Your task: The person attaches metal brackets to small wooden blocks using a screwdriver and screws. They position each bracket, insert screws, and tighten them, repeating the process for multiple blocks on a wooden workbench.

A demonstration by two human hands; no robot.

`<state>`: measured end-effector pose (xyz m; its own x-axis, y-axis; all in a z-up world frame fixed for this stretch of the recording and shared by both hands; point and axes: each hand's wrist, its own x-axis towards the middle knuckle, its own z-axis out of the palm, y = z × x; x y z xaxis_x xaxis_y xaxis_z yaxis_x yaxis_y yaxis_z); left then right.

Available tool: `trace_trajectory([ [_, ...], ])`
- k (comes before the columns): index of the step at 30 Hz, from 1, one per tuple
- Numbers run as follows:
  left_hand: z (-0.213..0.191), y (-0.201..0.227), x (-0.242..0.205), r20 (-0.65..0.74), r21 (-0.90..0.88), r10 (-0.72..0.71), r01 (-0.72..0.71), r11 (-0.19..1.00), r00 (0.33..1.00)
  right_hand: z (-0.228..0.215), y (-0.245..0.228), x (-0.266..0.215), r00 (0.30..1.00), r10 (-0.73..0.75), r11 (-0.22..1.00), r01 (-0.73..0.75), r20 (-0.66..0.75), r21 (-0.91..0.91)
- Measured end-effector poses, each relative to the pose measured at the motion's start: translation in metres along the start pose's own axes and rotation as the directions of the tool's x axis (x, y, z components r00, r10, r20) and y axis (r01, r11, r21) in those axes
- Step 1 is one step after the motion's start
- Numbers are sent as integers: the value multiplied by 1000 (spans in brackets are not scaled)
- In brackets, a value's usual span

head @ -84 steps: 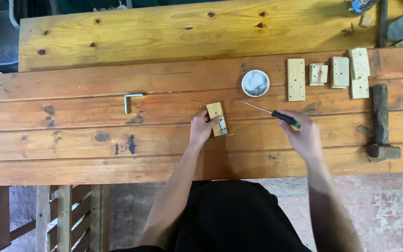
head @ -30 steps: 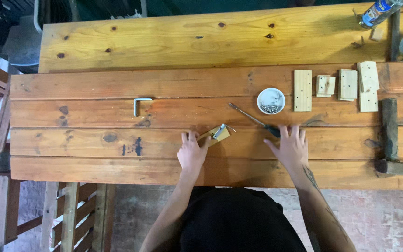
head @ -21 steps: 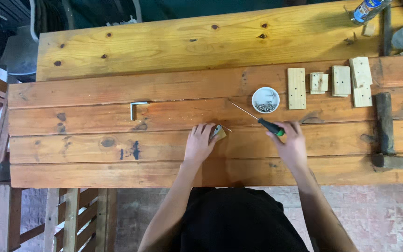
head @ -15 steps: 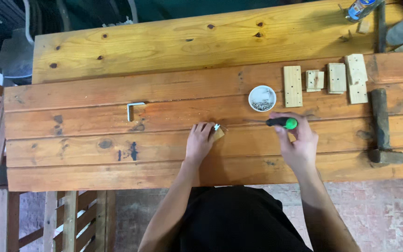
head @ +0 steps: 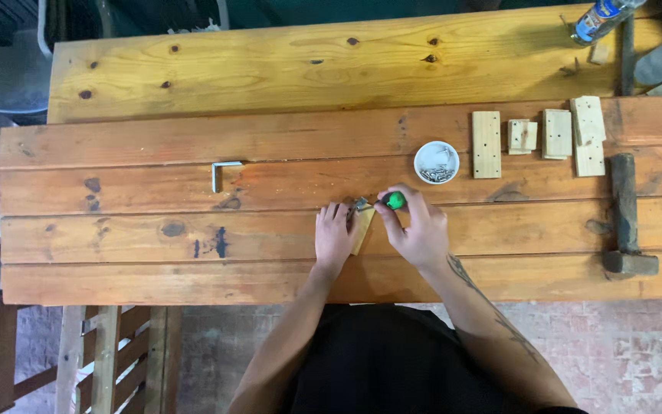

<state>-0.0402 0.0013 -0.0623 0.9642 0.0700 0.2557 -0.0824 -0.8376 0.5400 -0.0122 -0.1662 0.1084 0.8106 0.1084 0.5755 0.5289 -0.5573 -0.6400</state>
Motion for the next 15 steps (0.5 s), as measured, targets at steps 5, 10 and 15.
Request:
trace_trajectory([
  [5,-8,5,3,-60,-109,-3,-4,994,998,3,-5,3,1000,7,1000,-7,11,12],
  [10,-8,6,5,-106,-90,22,-32,995,994,4,-5,7,1000,6,1000,-7,-15,-28],
  [15,8,-2,1,-118,13,83,-82,997,989,-9,-19,29,988,-30,939,79,149,-336],
])
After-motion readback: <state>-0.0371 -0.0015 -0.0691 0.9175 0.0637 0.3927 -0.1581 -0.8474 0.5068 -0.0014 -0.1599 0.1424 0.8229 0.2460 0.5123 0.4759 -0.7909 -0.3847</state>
